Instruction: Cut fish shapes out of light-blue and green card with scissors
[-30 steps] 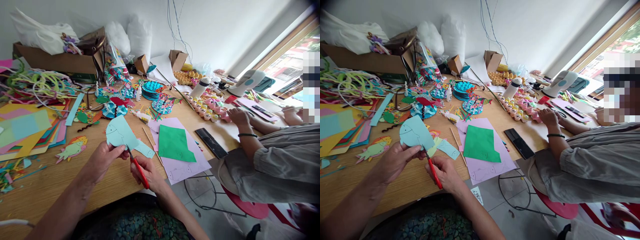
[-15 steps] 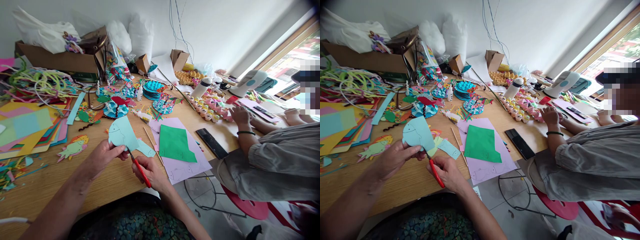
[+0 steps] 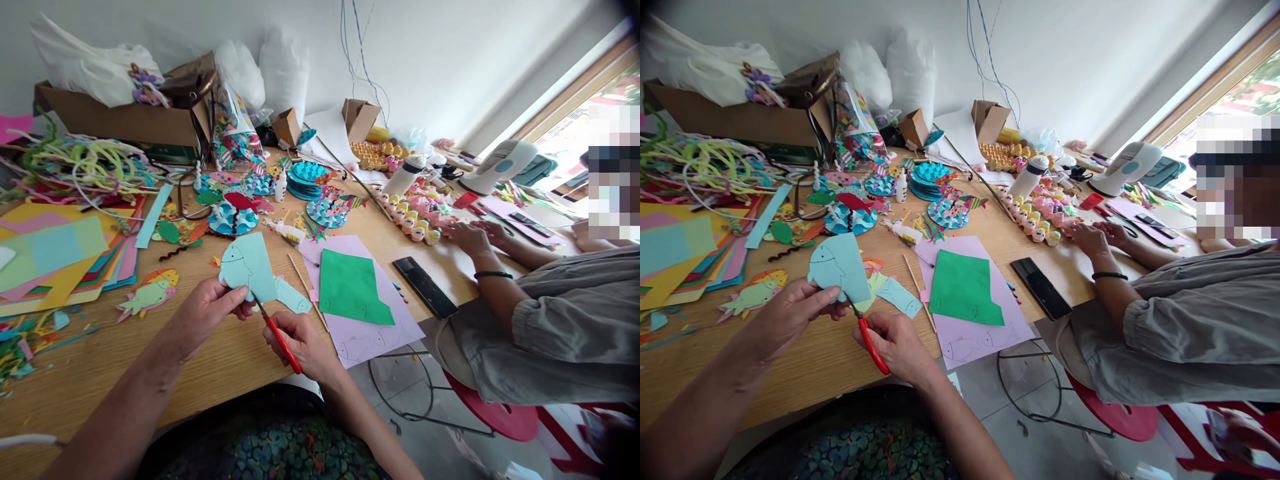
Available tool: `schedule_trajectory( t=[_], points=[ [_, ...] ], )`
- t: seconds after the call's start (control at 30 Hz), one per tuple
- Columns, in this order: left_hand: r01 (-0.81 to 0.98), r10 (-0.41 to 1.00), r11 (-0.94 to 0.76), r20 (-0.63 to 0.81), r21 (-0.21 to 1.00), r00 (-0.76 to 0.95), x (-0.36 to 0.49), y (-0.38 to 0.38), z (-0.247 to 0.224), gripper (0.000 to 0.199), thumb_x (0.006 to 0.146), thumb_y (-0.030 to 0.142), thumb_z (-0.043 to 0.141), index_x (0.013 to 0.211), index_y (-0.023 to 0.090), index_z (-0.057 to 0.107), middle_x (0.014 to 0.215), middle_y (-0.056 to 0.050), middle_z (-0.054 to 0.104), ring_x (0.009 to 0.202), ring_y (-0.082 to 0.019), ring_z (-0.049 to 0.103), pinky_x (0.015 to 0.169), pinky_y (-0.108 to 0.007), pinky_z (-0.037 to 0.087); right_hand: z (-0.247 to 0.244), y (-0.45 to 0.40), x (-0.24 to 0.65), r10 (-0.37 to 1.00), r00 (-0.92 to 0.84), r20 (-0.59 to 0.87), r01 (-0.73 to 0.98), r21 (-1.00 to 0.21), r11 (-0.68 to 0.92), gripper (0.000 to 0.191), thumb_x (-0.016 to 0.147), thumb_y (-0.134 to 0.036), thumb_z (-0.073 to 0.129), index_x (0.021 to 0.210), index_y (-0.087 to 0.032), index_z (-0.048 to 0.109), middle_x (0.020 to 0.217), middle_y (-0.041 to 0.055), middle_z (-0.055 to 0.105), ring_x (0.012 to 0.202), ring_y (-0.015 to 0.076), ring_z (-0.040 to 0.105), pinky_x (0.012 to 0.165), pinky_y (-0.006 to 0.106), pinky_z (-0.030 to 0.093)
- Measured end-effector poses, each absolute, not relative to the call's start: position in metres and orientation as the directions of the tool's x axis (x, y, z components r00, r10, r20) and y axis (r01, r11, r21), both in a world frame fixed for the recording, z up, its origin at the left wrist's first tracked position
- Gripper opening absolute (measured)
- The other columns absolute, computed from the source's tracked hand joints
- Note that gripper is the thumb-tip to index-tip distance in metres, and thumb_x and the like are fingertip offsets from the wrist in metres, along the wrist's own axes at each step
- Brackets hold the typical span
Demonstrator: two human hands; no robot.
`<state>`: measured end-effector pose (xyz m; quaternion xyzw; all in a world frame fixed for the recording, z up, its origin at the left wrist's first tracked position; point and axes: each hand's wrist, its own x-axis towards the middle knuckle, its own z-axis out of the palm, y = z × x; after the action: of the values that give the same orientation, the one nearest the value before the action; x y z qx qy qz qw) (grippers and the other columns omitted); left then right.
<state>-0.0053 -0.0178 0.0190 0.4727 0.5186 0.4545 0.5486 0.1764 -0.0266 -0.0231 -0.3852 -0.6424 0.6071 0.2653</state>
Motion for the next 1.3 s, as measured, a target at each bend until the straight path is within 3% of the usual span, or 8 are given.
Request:
schedule_trajectory(
  t=[0.83, 1.3],
  points=[
    [0.036, 0.996, 0.087, -0.087, 0.996, 0.004, -0.0072, -0.0137, 0.0116, 0.015, 0.071, 0.032, 0.065, 0.067, 0.017, 0.067, 0.059, 0.0, 0.065, 0.055, -0.015, 0.058, 0.054, -0.026, 0.048, -0.0246, -0.0263, 0.1755, 0.82, -0.562, -0.109, 0.181, -0.984, -0.007, 0.038, 0.088, -0.042, 0.054, 0.061, -0.018, 0.042, 0.055, -0.0047, 0.035, 0.05, 0.0077, 0.031, 0.046, 0.022, 0.021],
    [0.005, 0.996, 0.087, -0.087, 0.996, 0.032, -0.0019, -0.0145, 0.0095, 0.017, 0.074, 0.033, 0.063, 0.068, 0.017, 0.065, 0.06, 0.0, 0.064, 0.056, -0.013, 0.056, 0.056, -0.026, 0.049, -0.0274, -0.0259, 0.1744, 0.828, -0.556, -0.069, 0.134, -0.991, 0.008, 0.043, 0.086, -0.051, 0.055, 0.061, -0.018, 0.044, 0.053, -0.0043, 0.037, 0.05, 0.0084, 0.031, 0.045, 0.021, 0.023]
  ],
)
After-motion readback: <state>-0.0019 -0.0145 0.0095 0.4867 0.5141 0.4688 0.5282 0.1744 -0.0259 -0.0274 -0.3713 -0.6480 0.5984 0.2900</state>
